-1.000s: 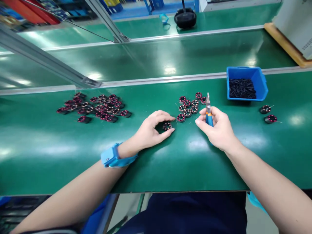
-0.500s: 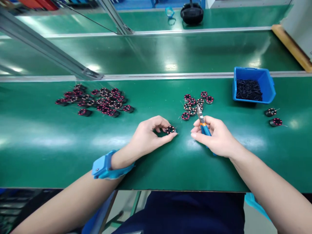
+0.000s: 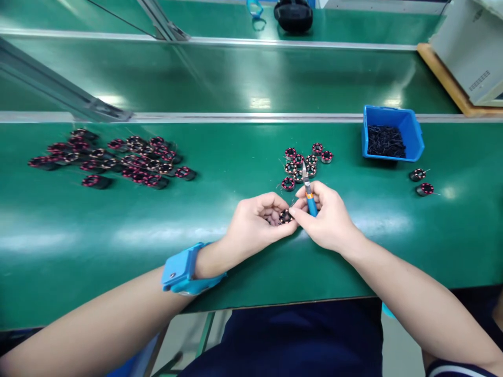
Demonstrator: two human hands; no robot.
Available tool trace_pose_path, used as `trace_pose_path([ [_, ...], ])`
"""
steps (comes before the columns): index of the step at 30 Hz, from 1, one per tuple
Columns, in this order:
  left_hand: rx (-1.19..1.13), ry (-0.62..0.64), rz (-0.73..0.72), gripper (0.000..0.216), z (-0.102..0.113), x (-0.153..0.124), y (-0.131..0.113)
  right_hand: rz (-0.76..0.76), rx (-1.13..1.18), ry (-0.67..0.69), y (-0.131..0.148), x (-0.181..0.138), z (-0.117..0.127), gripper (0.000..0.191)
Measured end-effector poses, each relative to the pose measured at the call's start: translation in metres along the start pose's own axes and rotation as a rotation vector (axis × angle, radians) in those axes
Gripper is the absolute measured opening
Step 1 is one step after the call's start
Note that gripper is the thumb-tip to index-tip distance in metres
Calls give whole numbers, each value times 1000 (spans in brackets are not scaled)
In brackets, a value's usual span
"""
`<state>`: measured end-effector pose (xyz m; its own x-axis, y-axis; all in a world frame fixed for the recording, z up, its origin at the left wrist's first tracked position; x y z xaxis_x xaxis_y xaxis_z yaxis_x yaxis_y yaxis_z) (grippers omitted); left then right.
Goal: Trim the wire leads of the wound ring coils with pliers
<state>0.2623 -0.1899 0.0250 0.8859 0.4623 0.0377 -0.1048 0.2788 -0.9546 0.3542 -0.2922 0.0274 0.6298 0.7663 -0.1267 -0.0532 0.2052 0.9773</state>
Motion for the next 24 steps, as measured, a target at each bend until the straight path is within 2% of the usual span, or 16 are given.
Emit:
trace_pose_path([
  [4, 29, 81, -46, 26, -4, -2, 2, 10, -3, 3, 0, 4, 3, 26],
  [7, 30, 164, -41, 27, -6, -3, 3, -18, 47, -86, -1, 9, 17, 35],
  [9, -2, 173, -10, 26, -5, -3, 3, -61, 83, -119, -2, 10, 26, 41],
  [12, -94, 147, 52, 28, -4, -3, 5, -99, 60, 24, 1, 5, 22, 40],
  [15, -108, 133, 45, 30, -4, -3, 4, -54, 5, 165, 5, 0, 8, 30],
  [17, -73, 156, 20, 29, -5, -4, 2, -6, -15, 142, 6, 1, 5, 24],
  [21, -49, 205, 34, 27, -7, -7, 2, 10, 29, -41, 5, 9, 19, 28],
  [22, -71, 203, 56, 27, -7, -7, 2, -5, 41, -59, 5, 9, 22, 30],
  [24, -135, 193, 108, 29, -7, -6, 2, -57, 41, 0, 4, 8, 22, 34],
])
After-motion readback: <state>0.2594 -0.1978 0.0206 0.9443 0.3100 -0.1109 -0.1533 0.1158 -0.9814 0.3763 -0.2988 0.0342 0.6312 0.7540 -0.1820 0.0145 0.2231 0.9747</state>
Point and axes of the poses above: each hand's wrist, its own x-axis towards the middle knuckle, its own z-axis out of the back of the hand, y = z × x, the point moved 5 cm from there along x, towards the middle knuckle, and after that the axes turned 6 degrees about -x, right-handed, at the moved point
